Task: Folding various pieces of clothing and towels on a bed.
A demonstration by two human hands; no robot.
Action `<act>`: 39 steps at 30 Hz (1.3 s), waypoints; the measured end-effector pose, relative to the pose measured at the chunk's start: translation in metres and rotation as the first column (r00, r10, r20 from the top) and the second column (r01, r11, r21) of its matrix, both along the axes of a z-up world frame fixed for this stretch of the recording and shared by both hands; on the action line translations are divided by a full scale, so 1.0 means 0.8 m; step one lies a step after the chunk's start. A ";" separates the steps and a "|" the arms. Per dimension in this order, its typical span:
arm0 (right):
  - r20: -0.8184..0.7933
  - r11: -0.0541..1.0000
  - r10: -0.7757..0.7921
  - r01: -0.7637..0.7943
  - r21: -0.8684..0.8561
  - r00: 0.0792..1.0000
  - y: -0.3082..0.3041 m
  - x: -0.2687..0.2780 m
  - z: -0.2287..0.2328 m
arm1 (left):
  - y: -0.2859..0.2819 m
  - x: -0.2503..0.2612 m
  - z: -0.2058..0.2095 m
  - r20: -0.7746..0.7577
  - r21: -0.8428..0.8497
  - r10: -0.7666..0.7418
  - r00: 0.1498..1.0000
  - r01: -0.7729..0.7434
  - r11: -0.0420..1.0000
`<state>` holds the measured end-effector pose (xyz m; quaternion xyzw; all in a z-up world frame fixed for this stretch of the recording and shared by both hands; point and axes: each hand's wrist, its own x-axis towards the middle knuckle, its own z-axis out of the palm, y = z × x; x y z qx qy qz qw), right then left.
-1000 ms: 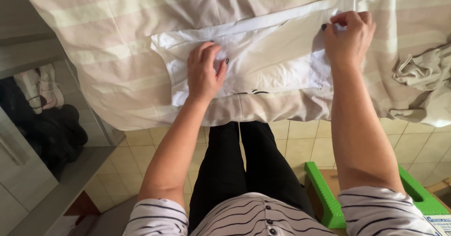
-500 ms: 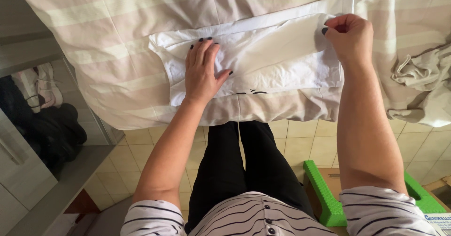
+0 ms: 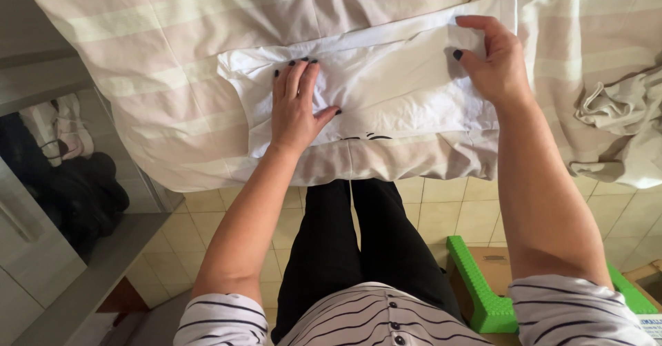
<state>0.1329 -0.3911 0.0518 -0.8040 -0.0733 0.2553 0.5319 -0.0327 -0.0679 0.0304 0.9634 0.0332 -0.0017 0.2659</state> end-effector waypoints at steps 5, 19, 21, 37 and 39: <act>0.135 0.994 0.084 -0.092 0.055 0.987 -0.009 0.004 0.032 | 0.000 0.001 -0.006 -0.020 -0.026 0.014 1.000 -0.014 1.000; 0.360 0.992 0.077 -0.037 -0.117 0.930 -0.022 0.003 0.012 | 0.013 -0.019 -0.066 -0.335 0.131 -0.139 0.932 0.192 0.973; 0.441 0.985 0.088 -0.010 -0.175 0.893 -0.020 0.001 0.018 | 0.003 -0.018 -0.051 -0.256 0.119 -0.129 0.958 0.163 0.979; 0.126 0.567 0.148 0.020 -0.824 0.981 0.033 -0.077 -0.065 | 0.143 0.012 -0.072 -0.248 0.375 0.431 0.868 -0.324 0.868; 0.093 0.582 0.103 0.016 -0.813 0.990 0.055 -0.070 -0.031 | 0.120 0.011 -0.086 -0.145 0.418 0.482 0.864 -0.388 0.821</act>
